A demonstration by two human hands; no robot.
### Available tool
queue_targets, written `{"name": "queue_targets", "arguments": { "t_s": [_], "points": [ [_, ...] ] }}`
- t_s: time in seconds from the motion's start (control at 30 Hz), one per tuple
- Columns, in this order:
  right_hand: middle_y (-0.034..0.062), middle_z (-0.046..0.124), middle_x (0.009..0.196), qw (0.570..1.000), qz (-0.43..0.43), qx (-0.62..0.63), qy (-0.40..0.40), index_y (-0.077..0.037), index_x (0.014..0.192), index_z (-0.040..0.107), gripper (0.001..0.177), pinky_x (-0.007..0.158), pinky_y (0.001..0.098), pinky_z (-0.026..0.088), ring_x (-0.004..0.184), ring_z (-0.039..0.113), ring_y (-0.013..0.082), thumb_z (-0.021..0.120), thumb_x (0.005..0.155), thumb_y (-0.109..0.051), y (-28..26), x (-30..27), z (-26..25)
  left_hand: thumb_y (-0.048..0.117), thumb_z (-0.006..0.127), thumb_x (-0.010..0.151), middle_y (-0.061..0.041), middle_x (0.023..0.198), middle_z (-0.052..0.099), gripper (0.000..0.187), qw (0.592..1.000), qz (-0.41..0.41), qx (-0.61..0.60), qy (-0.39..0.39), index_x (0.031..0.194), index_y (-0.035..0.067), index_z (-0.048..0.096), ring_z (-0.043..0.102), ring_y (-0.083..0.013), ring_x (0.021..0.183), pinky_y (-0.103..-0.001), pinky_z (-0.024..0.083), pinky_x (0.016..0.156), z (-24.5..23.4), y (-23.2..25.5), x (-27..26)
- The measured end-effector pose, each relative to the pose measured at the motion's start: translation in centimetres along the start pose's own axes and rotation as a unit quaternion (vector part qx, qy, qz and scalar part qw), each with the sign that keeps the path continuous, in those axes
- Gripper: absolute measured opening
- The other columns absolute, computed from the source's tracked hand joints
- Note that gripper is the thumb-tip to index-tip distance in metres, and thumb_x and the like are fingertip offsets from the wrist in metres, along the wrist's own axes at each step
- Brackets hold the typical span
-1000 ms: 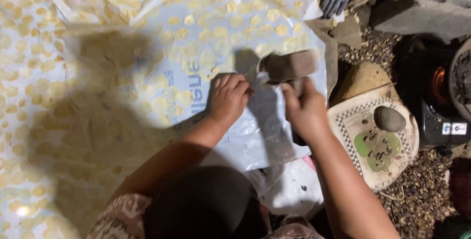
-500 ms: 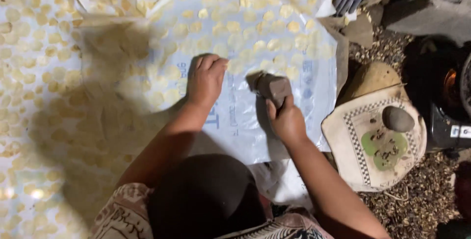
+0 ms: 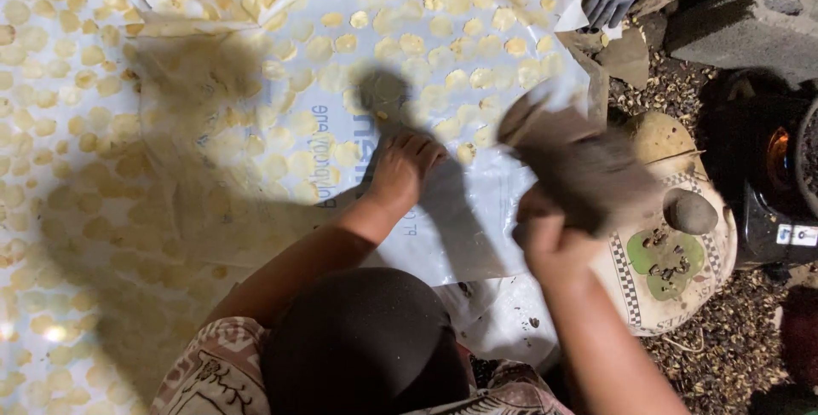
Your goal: Cracking nuts using a hammer and stone and then sorting the kernels.
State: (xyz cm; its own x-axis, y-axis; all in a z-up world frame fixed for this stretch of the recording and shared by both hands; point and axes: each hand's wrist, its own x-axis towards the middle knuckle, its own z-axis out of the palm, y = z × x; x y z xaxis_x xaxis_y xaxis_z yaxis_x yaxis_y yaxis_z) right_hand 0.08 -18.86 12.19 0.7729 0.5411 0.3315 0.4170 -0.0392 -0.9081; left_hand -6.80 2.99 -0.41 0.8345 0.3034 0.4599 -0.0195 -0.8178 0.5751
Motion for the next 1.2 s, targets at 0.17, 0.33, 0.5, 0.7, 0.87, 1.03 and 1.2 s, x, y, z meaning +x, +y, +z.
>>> {"name": "queue_targets", "arguments": {
  "t_s": [0.17, 0.33, 0.5, 0.7, 0.87, 1.03, 1.2],
  "points": [
    [0.0300, 0.069, 0.079, 0.911, 0.109, -0.386, -0.092, 0.003, 0.107, 0.060, 0.042, 0.064, 0.0523, 0.055, 0.073, 0.068, 0.0491, 0.071, 0.094, -0.035, 7.8, -2.2, 5.7, 0.005, 0.067, 0.090, -0.013, 0.115, 0.067, 0.031, 0.996, -0.020, 0.058, 0.071, 0.120, 0.006, 0.069, 0.059, -0.0335, 0.110, -0.046, 0.048, 0.095, -4.9, -1.0, 1.0],
    [0.0307, 0.069, 0.078, 0.891, 0.178, -0.383, -0.165, 0.004, 0.115, 0.054, 0.051, 0.062, 0.0559, 0.053, 0.071, 0.067, 0.0517, 0.070, 0.094, -0.040, 5.0, 2.6, 4.2, 0.004, 0.072, 0.089, -0.011, 0.108, 0.067, 0.024, 0.995, -0.055, 0.015, 0.076, 0.112, 0.010, 0.072, 0.059, -0.0335, 0.107, -0.043, 0.050, 0.092, -5.4, -5.2, 1.3],
    [0.0282, 0.069, 0.076, 0.910, 0.187, -0.319, -0.187, 0.002, 0.106, 0.055, 0.045, 0.062, 0.0540, 0.054, 0.070, 0.068, 0.0484, 0.068, 0.096, -0.040, 0.9, 3.2, 3.9, 0.000, 0.069, 0.091, -0.010, 0.112, 0.067, 0.025, 0.997, -0.051, -0.018, 0.047, 0.116, 0.006, 0.072, 0.059, -0.0326, 0.109, -0.042, 0.050, 0.095, -6.5, -4.4, 1.6],
    [0.0313, 0.067, 0.073, 0.907, 0.122, -0.378, -0.141, 0.006, 0.111, 0.053, 0.049, 0.059, 0.0556, 0.051, 0.066, 0.064, 0.0523, 0.072, 0.093, -0.035, 6.6, 1.3, 5.2, 0.001, 0.067, 0.089, -0.009, 0.110, 0.066, 0.024, 0.998, -0.015, 0.027, 0.047, 0.111, 0.008, 0.074, 0.060, -0.0324, 0.110, -0.042, 0.050, 0.096, -4.9, -4.5, 1.3],
    [0.0229, 0.068, 0.069, 0.932, 0.227, -0.254, -0.123, 0.004, 0.102, 0.057, 0.034, 0.054, 0.0426, 0.052, 0.057, 0.066, 0.0331, 0.071, 0.096, -0.027, -1.8, 5.0, 4.3, 0.001, 0.066, 0.087, -0.011, 0.109, 0.066, 0.030, 0.999, -0.029, 0.000, 0.014, 0.116, 0.010, 0.066, 0.063, -0.0329, 0.107, -0.043, 0.053, 0.092, -1.6, -2.2, -1.0],
    [0.0119, 0.068, 0.072, 0.980, 0.114, -0.155, -0.050, 0.000, 0.120, 0.054, 0.027, 0.057, 0.0331, 0.053, 0.058, 0.064, 0.0177, 0.061, 0.100, -0.017, -4.3, 3.6, 3.3, 0.008, 0.069, 0.095, -0.014, 0.109, 0.065, 0.039, 0.998, -0.053, -0.036, -0.002, 0.132, 0.007, 0.058, 0.062, -0.0362, 0.104, -0.046, 0.052, 0.089, -0.8, -1.5, -0.3],
    [0.0255, 0.071, 0.111, 0.920, -0.264, -0.284, -0.053, -0.014, 0.139, 0.045, 0.023, 0.092, 0.0433, 0.056, 0.102, 0.071, 0.0419, 0.048, 0.117, -0.018, 1.1, 3.0, 7.5, 0.004, 0.063, 0.097, -0.014, 0.125, 0.064, 0.049, 0.996, -0.083, 0.014, -0.020, 0.144, 0.007, 0.053, 0.060, -0.0348, 0.113, -0.045, 0.050, 0.096, -4.6, -1.1, 0.2]
  ]
}}
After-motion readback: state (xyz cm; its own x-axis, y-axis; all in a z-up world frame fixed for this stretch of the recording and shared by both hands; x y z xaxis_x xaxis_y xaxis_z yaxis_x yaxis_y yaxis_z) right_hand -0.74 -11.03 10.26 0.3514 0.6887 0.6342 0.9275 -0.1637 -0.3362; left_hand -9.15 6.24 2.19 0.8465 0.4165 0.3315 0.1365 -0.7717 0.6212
